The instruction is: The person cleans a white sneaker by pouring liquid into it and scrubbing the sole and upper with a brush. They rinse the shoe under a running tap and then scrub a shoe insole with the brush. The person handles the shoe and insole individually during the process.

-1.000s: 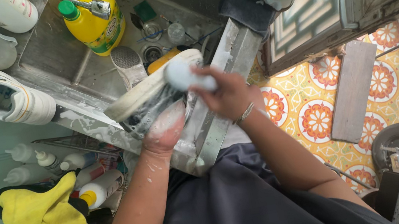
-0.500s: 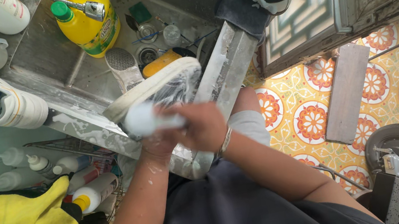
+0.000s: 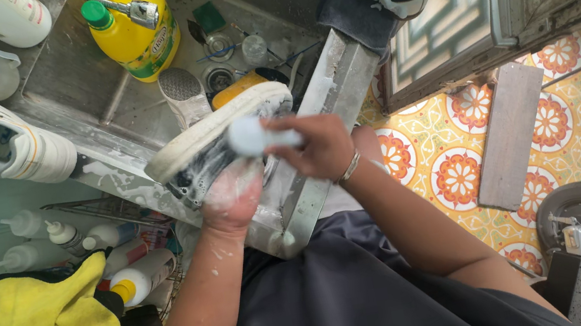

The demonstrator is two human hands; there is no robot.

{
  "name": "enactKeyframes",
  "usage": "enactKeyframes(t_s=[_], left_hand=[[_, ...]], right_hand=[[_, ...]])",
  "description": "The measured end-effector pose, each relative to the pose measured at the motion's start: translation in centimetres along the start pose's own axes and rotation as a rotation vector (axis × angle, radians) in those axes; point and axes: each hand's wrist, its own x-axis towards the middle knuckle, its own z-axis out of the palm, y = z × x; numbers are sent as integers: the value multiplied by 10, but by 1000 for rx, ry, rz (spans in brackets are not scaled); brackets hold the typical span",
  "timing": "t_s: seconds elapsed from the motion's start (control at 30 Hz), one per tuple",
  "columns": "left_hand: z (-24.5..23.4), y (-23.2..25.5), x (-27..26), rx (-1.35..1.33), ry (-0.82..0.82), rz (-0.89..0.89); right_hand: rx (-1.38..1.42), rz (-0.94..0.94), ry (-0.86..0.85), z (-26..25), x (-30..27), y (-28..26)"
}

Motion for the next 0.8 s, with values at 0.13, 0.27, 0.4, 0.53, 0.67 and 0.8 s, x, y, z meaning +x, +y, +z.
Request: enactKeyframes(t_s=[0.13,0.27,0.4,0.53,0.67,0.8], left_hand=[[-1,-13,3,-128,-35,-9],[2,-15,2,-53,-19,-9],[-1,-21,1,17,32,9],[0,-19,22,-8,39,12],[1,-16,15,6,7,80],[9,-14,24,181,78,115]], right_hand=[[-66,15,-50,19,-10,-16],[-37,-102,-191,9,-5,-32],[-188,-42,-78,-10,18,-24],[-170,-99,-194,-7,14,-52],[-303,13,-152,-26,39,-39],[-203,-94,-160,-14,29,-50]])
